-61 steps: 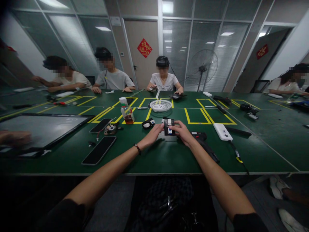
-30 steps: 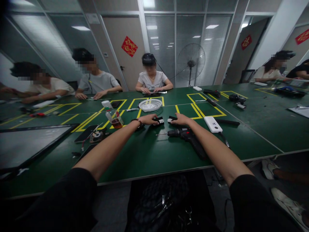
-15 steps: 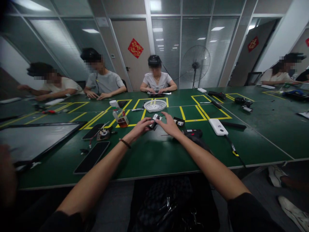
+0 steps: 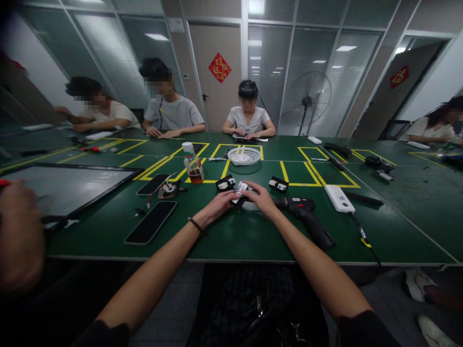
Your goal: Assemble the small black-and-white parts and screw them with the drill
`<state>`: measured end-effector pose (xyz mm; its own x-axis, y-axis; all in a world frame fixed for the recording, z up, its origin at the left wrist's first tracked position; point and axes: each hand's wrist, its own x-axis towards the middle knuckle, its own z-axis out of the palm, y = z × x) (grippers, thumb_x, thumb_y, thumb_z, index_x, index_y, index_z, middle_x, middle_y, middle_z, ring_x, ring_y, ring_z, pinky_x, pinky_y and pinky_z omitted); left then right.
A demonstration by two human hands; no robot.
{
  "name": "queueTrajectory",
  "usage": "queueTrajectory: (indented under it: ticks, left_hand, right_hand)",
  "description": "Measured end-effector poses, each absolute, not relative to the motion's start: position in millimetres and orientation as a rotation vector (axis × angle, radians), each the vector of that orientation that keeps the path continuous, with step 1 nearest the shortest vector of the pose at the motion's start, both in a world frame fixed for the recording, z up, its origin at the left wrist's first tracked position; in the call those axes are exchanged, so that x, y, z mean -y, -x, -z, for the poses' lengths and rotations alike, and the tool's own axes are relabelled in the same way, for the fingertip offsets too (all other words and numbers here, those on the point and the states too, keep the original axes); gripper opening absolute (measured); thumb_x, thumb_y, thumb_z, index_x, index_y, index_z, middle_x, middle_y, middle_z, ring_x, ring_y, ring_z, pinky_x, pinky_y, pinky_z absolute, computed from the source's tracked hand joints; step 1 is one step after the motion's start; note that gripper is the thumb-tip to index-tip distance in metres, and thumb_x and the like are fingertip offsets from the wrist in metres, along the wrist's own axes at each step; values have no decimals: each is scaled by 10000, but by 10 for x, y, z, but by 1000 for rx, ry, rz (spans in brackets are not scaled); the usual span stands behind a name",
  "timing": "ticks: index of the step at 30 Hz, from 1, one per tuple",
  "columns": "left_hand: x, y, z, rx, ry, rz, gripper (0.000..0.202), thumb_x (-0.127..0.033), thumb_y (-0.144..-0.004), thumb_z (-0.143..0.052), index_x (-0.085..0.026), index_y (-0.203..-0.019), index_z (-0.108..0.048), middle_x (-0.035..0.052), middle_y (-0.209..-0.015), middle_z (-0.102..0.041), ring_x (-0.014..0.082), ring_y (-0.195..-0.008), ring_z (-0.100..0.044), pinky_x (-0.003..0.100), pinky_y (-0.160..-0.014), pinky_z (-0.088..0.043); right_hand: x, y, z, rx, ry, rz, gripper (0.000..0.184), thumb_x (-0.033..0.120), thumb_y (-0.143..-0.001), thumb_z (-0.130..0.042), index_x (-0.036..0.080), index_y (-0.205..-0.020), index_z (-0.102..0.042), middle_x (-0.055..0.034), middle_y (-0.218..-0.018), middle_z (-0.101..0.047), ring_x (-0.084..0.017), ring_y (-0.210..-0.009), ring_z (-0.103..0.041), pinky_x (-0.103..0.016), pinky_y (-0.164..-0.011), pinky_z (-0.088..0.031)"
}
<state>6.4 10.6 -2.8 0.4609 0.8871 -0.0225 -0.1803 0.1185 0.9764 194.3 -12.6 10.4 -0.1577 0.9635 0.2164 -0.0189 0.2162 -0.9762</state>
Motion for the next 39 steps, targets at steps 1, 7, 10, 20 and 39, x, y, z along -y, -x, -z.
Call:
queueTrajectory:
  ticks: [1, 7, 10, 20, 39]
  left_hand:
    - [-94, -46, 28, -741, -1197, -867, 404, -362, -749, -733, -138, -1083, -701, 131, -1109, -689, 215, -955, -646, 311, -832, -517]
    - [-12, -9, -12, -757, -1223, -749, 388, -381, -748, -733, -126, -1041, -713, 124, -1114, -690, 219, -1028, -624, 311, -898, -497]
    - [14, -49, -2, -773, -1263, -737, 402, -400, -753, -728, -137, -1057, -710, 118, -1124, -689, 223, -1044, -623, 311, -902, -497]
    - [-49, -58, 105, -918, -1246, -1081, 437, -428, -712, -743, -130, -1028, -697, 114, -1069, -691, 191, -899, -656, 277, -733, -535]
    - [-112, 29, 221, -940, -1144, -1203, 433, -425, -685, -763, -134, -998, -692, 104, -999, -697, 172, -821, -661, 280, -707, -548]
  right_hand:
    - [143, -1952, -112, 1445, 966, -1155, 470, 415, -793, -703, 293, -1240, -621, -40, -1205, -648, -237, -1063, -618, -379, -859, -552]
    - [247, -2027, -265, 1728, 1086, -1072, 558, 500, -838, -620, 307, -1354, -526, -57, -1317, -576, -230, -932, -647, -376, -704, -584]
    - [362, -2141, -409, 1876, 1229, -784, 578, 525, -877, -561, 336, -1412, -454, -65, -1301, -590, -218, -879, -649, -403, -772, -549]
    - [1148, -3652, -270, 1545, 2332, -305, 731, 794, -784, -411, 132, -971, -659, -189, -935, -668, -329, -843, -632, -415, -721, -457]
    - [1534, -3407, -234, 981, 1363, -906, 584, 427, -665, -775, 190, -1170, -600, -102, -1109, -673, -207, -766, -648, -318, -666, -524]
